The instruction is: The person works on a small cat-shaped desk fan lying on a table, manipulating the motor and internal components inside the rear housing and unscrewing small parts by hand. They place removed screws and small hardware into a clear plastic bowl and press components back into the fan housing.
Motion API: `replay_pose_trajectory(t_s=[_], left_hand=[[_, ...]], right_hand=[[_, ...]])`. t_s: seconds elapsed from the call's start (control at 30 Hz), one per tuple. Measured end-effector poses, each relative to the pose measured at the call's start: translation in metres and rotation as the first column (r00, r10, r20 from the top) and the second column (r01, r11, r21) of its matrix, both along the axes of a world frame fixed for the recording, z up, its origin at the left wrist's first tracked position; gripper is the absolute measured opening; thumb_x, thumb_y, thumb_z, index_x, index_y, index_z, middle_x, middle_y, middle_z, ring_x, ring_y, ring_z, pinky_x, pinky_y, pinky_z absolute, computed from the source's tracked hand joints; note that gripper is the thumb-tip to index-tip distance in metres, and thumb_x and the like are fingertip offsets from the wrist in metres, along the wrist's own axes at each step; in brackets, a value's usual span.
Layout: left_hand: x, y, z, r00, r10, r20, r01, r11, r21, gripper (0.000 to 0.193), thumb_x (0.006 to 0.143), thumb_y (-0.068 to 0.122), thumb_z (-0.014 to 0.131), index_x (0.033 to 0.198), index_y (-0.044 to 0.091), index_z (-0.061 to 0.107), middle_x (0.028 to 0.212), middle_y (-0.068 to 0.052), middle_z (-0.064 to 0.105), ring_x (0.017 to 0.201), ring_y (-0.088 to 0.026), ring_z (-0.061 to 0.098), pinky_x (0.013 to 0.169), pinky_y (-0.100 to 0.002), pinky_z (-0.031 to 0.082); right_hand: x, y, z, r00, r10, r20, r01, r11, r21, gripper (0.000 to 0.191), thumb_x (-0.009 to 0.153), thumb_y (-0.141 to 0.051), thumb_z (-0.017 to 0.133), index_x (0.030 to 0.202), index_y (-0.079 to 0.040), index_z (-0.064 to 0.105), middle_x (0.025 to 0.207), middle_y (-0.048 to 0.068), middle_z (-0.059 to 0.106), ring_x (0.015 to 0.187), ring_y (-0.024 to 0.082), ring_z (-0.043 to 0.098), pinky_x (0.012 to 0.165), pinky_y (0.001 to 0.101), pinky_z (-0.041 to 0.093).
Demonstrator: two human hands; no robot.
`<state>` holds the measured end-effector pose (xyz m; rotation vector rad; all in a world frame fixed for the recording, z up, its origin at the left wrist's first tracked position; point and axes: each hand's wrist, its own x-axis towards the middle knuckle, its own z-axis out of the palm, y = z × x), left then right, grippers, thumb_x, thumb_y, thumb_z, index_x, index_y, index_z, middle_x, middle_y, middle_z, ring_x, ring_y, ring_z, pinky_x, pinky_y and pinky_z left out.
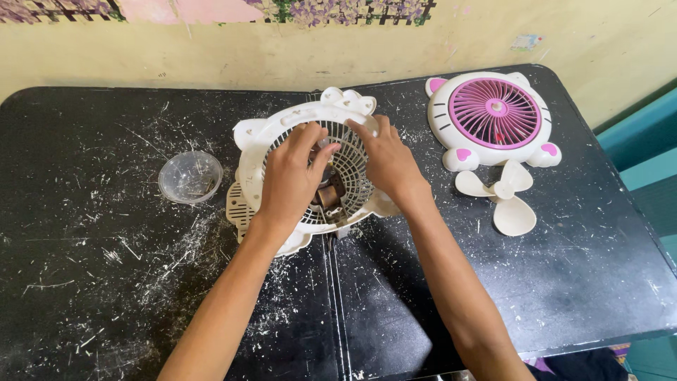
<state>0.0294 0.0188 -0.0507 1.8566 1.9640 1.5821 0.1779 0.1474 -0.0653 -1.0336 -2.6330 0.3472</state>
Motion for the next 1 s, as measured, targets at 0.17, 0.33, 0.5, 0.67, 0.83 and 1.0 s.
replay_pose_trajectory(t_s=[0.17, 0.33, 0.5, 0.67, 0.83, 1.0], left_hand=[[0.000, 0.007, 0.009, 0.948, -0.300, 0.100, 0.288, 0.950, 0.124, 0.013, 0.100, 0.001, 0.068, 0.111, -0.002, 0.060, 0.116, -0.012, 0.075, 0.104, -0.023, 0.077, 0.089, -0.036, 0.063], [0.001, 0.014, 0.017, 0.941, -0.223, 0.254, 0.199, 0.973, 0.118, 0.022, 0.085, 0.001, 0.080, 0.099, -0.003, 0.064, 0.111, -0.015, 0.061, 0.097, -0.019, 0.072, 0.083, -0.029, 0.066], [-0.015, 0.013, 0.017, 0.941, -0.245, 0.235, 0.220, 0.967, 0.126, 0.018, 0.090, -0.003, 0.077, 0.108, 0.000, 0.074, 0.108, -0.007, 0.073, 0.101, -0.018, 0.076, 0.092, -0.029, 0.064], [-0.018, 0.017, 0.011, 0.913, -0.322, 0.251, 0.284, 0.943, 0.175, 0.023, 0.092, -0.006, 0.077, 0.112, 0.003, 0.078, 0.117, -0.010, 0.066, 0.107, -0.018, 0.070, 0.091, -0.030, 0.062], [-0.017, 0.018, 0.008, 0.866, -0.334, 0.371, 0.302, 0.942, 0.143, 0.023, 0.090, -0.002, 0.079, 0.112, 0.003, 0.077, 0.110, -0.009, 0.067, 0.101, -0.015, 0.072, 0.090, -0.030, 0.064], [-0.021, 0.019, 0.006, 0.858, -0.348, 0.378, 0.329, 0.937, 0.117, 0.034, 0.094, -0.004, 0.073, 0.127, 0.000, 0.068, 0.118, -0.007, 0.074, 0.108, -0.014, 0.073, 0.096, -0.028, 0.059]], right_hand=[[0.001, 0.002, -0.003, 1.000, 0.004, 0.017, -0.004, 1.000, -0.020, 0.090, 0.068, 0.014, 0.063, 0.150, -0.020, 0.045, 0.148, 0.026, 0.039, 0.136, 0.046, 0.046, 0.100, 0.0478, 0.052], [0.002, 0.002, 0.000, 1.000, 0.012, 0.020, -0.012, 0.999, -0.047, 0.095, 0.066, 0.013, 0.067, 0.151, -0.024, 0.044, 0.147, 0.026, 0.038, 0.135, 0.046, 0.045, 0.101, 0.0476, 0.050], [0.003, 0.003, -0.001, 0.999, -0.001, 0.033, 0.004, 0.996, -0.085, 0.094, 0.068, 0.013, 0.065, 0.152, -0.025, 0.043, 0.147, 0.024, 0.039, 0.137, 0.044, 0.045, 0.104, 0.0472, 0.049], [0.005, 0.010, 0.006, 0.986, 0.127, -0.106, -0.127, 0.992, 0.006, 0.074, 0.075, -0.005, 0.079, 0.144, -0.016, 0.054, 0.144, 0.027, 0.044, 0.138, 0.047, 0.041, 0.109, 0.0487, 0.041], [0.011, 0.003, 0.039, 0.907, 0.090, -0.411, -0.157, 0.979, -0.133, 0.033, 0.097, -0.020, 0.072, 0.128, -0.009, 0.071, 0.133, 0.022, 0.063, 0.125, 0.035, 0.062, 0.105, 0.0418, 0.048], [0.012, -0.011, 0.070, 0.781, 0.190, -0.595, -0.355, 0.919, -0.172, 0.023, 0.101, -0.011, 0.067, 0.122, -0.003, 0.074, 0.115, 0.011, 0.074, 0.110, 0.020, 0.072, 0.098, 0.0352, 0.057]])
